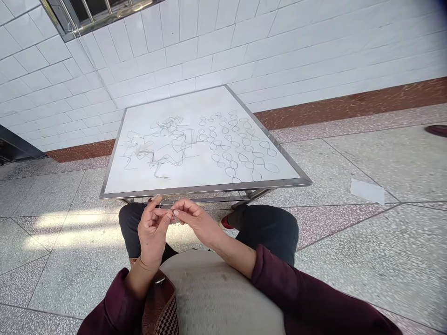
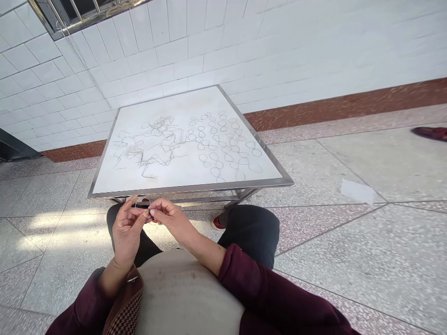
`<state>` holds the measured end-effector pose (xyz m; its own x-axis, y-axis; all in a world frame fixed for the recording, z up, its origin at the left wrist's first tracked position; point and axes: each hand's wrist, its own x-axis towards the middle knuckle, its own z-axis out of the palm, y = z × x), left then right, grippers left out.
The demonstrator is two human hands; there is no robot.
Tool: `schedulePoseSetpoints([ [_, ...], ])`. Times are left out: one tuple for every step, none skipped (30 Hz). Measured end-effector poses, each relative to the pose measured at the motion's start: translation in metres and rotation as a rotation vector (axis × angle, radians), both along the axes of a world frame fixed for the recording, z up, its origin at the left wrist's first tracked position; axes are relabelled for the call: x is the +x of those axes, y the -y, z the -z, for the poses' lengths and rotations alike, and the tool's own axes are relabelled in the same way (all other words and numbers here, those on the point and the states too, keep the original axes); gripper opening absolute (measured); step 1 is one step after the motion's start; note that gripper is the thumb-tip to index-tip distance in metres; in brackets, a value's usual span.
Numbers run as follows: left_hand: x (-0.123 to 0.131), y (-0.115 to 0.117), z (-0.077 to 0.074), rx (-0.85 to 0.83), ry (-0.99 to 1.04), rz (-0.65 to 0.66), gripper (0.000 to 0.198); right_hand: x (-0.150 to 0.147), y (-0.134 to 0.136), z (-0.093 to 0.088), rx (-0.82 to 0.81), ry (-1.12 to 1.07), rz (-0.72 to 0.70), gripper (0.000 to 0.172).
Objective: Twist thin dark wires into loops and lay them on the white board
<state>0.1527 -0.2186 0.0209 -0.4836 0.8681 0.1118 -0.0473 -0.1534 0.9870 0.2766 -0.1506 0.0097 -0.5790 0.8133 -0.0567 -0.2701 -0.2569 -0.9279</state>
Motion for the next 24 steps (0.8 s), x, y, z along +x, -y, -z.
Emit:
schedulePoseSetpoints([
  [0.0002,-0.0006,-0.0006,-0.003,0.012,0.001,0.047,-0.0001,0.0002,-0.0002,-0.008,-0.004,0.010,0.020],
  [0.0004,-0.0011,-0.0014,-0.010,0.025,0.002,0.048,-0.0001,0.0004,-0.0007,-0.013,-0.004,0.015,0.020],
  [0.0005,-0.0016,-0.0021,-0.022,0.038,0.006,0.049,-0.0001,0.0005,-0.0015,-0.016,0.000,0.017,0.020],
  [0.0006,-0.0019,-0.0028,-0.037,0.049,0.014,0.050,0.0000,0.0005,-0.0025,-0.017,0.002,0.020,0.020],
  [0.0006,-0.0020,-0.0034,-0.053,0.055,0.022,0.050,0.0002,0.0005,-0.0033,-0.016,0.003,0.026,0.021],
  [0.0006,-0.0019,-0.0039,-0.065,0.060,0.031,0.050,0.0003,0.0005,-0.0040,-0.014,0.002,0.034,0.022],
  [0.0005,-0.0017,-0.0043,-0.074,0.064,0.043,0.051,0.0004,0.0004,-0.0044,-0.011,-0.003,0.043,0.022],
  [0.0004,-0.0012,-0.0045,-0.079,0.066,0.053,0.051,0.0006,0.0003,-0.0045,-0.007,-0.007,0.050,0.022],
  [0.0002,-0.0007,-0.0047,-0.082,0.065,0.059,0.050,0.0008,0.0002,-0.0045,-0.003,-0.007,0.055,0.022],
  [0.0001,-0.0001,-0.0047,-0.084,0.063,0.063,0.049,0.0010,0.0000,-0.0043,0.003,-0.002,0.058,0.022],
  [-0.0001,0.0004,-0.0047,-0.086,0.061,0.066,0.047,0.0013,-0.0001,-0.0041,0.010,0.006,0.060,0.022],
  [-0.0001,0.0008,-0.0046,-0.087,0.061,0.068,0.045,0.0016,-0.0002,-0.0039,0.018,0.017,0.063,0.021],
  [-0.0001,0.0010,-0.0044,-0.088,0.063,0.066,0.044,0.0018,-0.0003,-0.0039,0.027,0.030,0.065,0.021],
  [0.0000,0.0010,-0.0042,-0.088,0.066,0.061,0.042,0.0020,-0.0003,-0.0040,0.037,0.041,0.066,0.020],
  [0.0002,0.0009,-0.0041,-0.088,0.068,0.056,0.041,0.0022,-0.0003,-0.0043,0.045,0.048,0.064,0.020],
  [0.0005,0.0006,-0.0039,-0.086,0.070,0.050,0.040,0.0023,-0.0004,-0.0047,0.049,0.050,0.061,0.020],
  [0.0007,0.0003,-0.0036,-0.085,0.070,0.044,0.039,0.0024,-0.0004,-0.0052,0.048,0.047,0.057,0.020],
  [0.0009,-0.0001,-0.0031,-0.084,0.068,0.040,0.038,0.0024,-0.0003,-0.0058,0.045,0.043,0.051,0.020],
  [0.0009,-0.0004,-0.0026,-0.085,0.064,0.036,0.037,0.0025,-0.0003,-0.0065,0.040,0.038,0.044,0.020],
  [0.0008,-0.0006,-0.0018,-0.086,0.059,0.033,0.036,0.0025,-0.0003,-0.0070,0.035,0.036,0.037,0.020],
  [0.0005,-0.0007,-0.0008,-0.088,0.052,0.030,0.035,0.0026,-0.0003,-0.0075,0.032,0.036,0.031,0.020],
  [0.0001,-0.0007,0.0003,-0.090,0.047,0.027,0.035,0.0027,-0.0003,-0.0077,0.030,0.037,0.023,0.021],
  [-0.0003,-0.0006,0.0014,-0.091,0.048,0.025,0.034,0.0028,-0.0004,-0.0075,0.026,0.038,0.014,0.021],
  [-0.0008,-0.0003,0.0024,-0.090,0.053,0.026,0.033,0.0028,-0.0005,-0.0070,0.020,0.037,0.003,0.021],
])
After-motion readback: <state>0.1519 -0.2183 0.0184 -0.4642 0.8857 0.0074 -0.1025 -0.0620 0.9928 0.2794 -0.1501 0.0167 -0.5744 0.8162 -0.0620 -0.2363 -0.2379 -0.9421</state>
